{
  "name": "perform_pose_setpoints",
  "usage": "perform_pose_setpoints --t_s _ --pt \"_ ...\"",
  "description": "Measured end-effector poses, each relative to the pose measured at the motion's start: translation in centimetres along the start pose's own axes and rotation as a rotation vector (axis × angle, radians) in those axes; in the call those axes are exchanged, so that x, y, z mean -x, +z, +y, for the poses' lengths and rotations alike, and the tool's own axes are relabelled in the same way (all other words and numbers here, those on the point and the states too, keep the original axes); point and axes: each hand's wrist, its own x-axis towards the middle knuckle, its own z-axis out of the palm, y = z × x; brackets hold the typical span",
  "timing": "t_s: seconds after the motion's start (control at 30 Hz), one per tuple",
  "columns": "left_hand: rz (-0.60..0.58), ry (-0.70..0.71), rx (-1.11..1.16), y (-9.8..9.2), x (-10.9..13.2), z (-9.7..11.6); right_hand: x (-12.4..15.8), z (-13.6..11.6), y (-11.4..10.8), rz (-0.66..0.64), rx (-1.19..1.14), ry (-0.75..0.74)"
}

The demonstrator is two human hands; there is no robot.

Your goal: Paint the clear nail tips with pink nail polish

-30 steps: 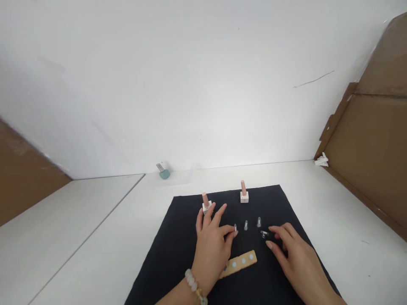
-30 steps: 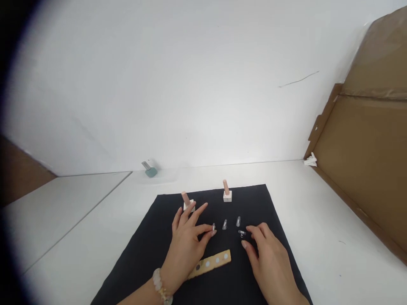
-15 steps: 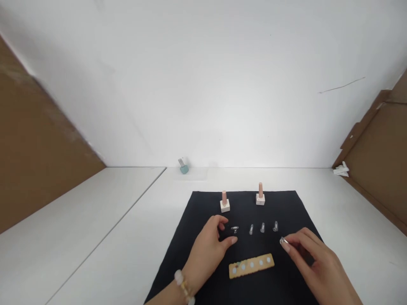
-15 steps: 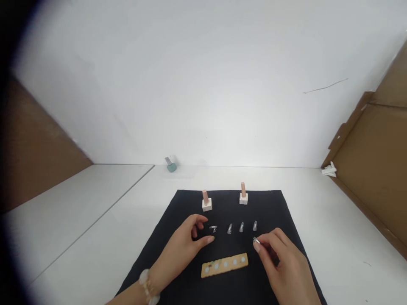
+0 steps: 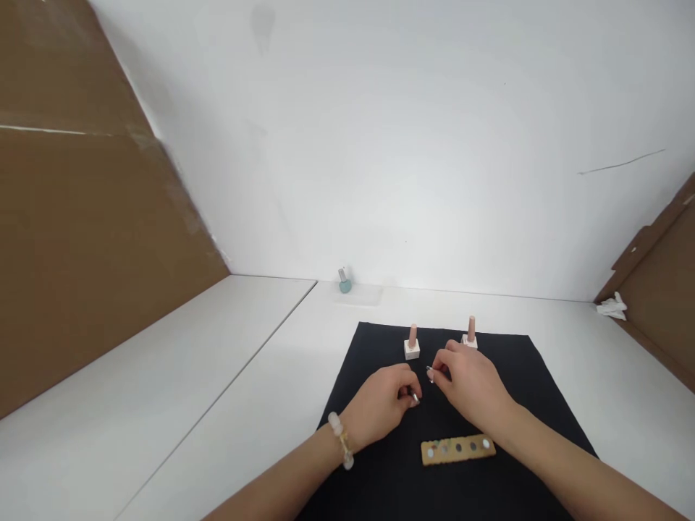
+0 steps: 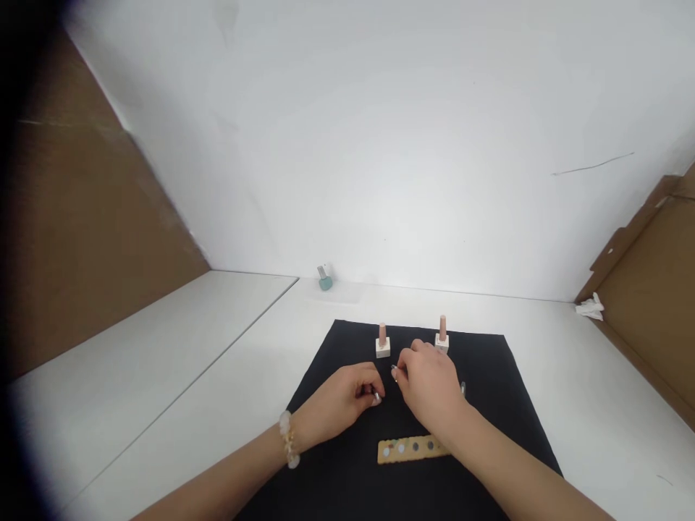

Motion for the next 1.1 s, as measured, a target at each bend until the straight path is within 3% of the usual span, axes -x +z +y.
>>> perform_pose_setpoints --t_s 0.27,0.53,1.1 --pt "-0.005 0.041 -0.061 -0.3 -0.7 -1.7 0.4 -1.7 2.0 -0.078 0.221 -0.030" --pt "-0.086 0.082 -0.036 -0.9 -1.1 -2.0 1.0 -1.8 1.7 -0.050 0.283 -0.036" --pt "0.134 0.108 -0.054 1.3 0.7 -2.7 1.2 -0.9 2.3 -0.033 0.244 -0.025"
